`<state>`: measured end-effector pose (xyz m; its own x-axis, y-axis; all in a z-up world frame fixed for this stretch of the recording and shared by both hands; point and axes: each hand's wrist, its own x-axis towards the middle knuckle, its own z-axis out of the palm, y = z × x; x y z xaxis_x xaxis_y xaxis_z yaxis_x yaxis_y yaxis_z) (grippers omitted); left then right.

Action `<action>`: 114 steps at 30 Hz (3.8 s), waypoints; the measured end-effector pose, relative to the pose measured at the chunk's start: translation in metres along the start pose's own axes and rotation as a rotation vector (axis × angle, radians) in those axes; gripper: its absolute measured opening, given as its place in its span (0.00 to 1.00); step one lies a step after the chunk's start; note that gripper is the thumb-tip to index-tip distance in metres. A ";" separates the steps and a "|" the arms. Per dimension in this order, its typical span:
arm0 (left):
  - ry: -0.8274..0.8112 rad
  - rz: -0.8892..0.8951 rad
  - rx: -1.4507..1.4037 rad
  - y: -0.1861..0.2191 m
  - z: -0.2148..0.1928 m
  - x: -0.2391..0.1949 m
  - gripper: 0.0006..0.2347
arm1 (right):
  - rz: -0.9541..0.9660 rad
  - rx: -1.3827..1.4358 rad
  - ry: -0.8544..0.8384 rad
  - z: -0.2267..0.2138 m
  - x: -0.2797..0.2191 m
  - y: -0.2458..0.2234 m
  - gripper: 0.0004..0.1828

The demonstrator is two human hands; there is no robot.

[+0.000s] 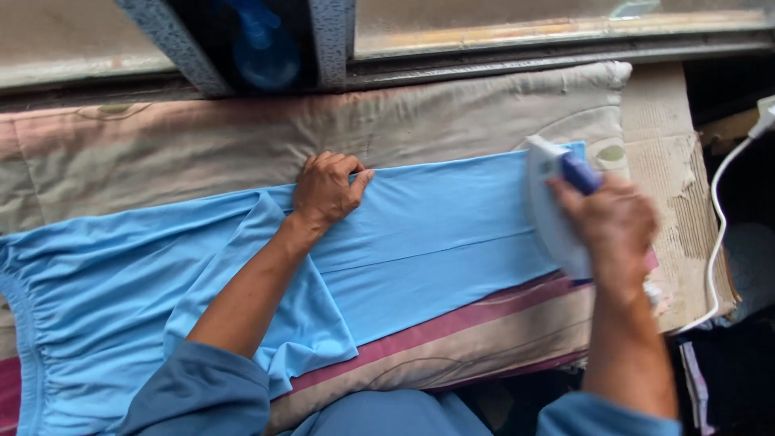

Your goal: The person irons a light blue garment on a padded surface using a handheld electric iron. They smooth the fabric, iron different sections, fold the garment, and iron the folded stack before placing it aside.

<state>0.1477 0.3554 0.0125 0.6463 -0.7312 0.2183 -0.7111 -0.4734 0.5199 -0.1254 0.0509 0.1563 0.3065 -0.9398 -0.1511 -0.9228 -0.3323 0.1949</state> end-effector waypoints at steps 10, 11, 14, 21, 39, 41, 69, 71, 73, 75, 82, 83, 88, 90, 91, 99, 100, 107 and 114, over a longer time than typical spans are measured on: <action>0.108 0.022 -0.013 -0.010 0.007 -0.007 0.10 | -0.279 0.015 0.154 0.033 0.013 0.001 0.43; 0.118 0.033 -0.001 -0.009 0.009 -0.007 0.11 | -0.233 -0.002 0.152 0.035 0.034 0.021 0.45; 0.191 0.156 0.113 -0.005 0.012 -0.009 0.11 | -0.268 0.025 0.263 0.042 0.091 0.065 0.47; 0.039 0.541 -0.055 0.132 -0.006 -0.134 0.21 | -0.488 0.062 0.375 0.019 0.004 0.038 0.36; 0.186 0.089 0.192 0.194 -0.057 -0.243 0.11 | -1.372 -0.389 -0.060 0.013 0.026 0.125 0.33; 0.371 -0.235 0.399 0.197 -0.050 -0.236 0.14 | -1.018 -0.584 -0.067 -0.012 0.015 0.113 0.39; 0.100 -0.837 -0.549 -0.031 -0.237 -0.254 0.22 | -0.510 -0.107 -0.165 0.006 -0.134 -0.095 0.45; 0.154 -1.025 -0.604 -0.041 -0.252 -0.274 0.18 | -0.378 -0.169 0.038 0.031 -0.079 -0.060 0.51; 0.172 -1.016 -0.569 -0.048 -0.257 -0.289 0.18 | -0.372 -0.249 0.064 0.043 -0.025 -0.034 0.56; 0.178 -0.999 -0.537 -0.045 -0.263 -0.296 0.18 | -0.349 -0.330 0.091 0.053 0.019 -0.011 0.62; 0.179 -0.654 0.047 -0.023 -0.258 -0.243 0.19 | -0.299 -0.110 -0.026 0.021 -0.008 -0.021 0.58; 0.335 -0.336 0.106 -0.021 -0.256 -0.225 0.14 | -0.327 -0.147 -0.102 0.010 -0.037 -0.036 0.58; 0.158 -0.005 0.341 -0.087 -0.213 -0.136 0.12 | -0.565 -0.183 -0.200 -0.012 -0.157 -0.091 0.47; 0.013 0.006 0.424 -0.118 -0.202 -0.123 0.17 | -0.619 -0.168 -0.198 -0.005 -0.150 -0.089 0.46; -0.079 0.022 0.461 -0.129 -0.201 -0.123 0.15 | -0.550 -0.195 -0.174 -0.002 -0.136 -0.085 0.48; 0.015 0.268 0.500 -0.135 -0.204 -0.128 0.09 | -0.274 -0.019 -0.082 0.004 -0.060 -0.052 0.49; -0.034 0.173 0.454 -0.134 -0.204 -0.128 0.11 | -0.311 -0.016 -0.135 -0.002 -0.080 -0.065 0.45; -0.294 -0.014 0.333 -0.130 -0.193 -0.085 0.13 | -0.611 -0.139 -0.178 -0.007 -0.160 -0.122 0.44; -0.285 0.084 0.371 -0.137 -0.171 -0.066 0.10 | -0.666 -0.191 -0.106 -0.002 -0.129 -0.139 0.44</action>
<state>0.2500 0.5529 0.0683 0.5174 -0.8556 -0.0158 -0.8421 -0.5123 0.1684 -0.0368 0.2184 0.1505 0.7589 -0.5220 -0.3895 -0.4866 -0.8519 0.1936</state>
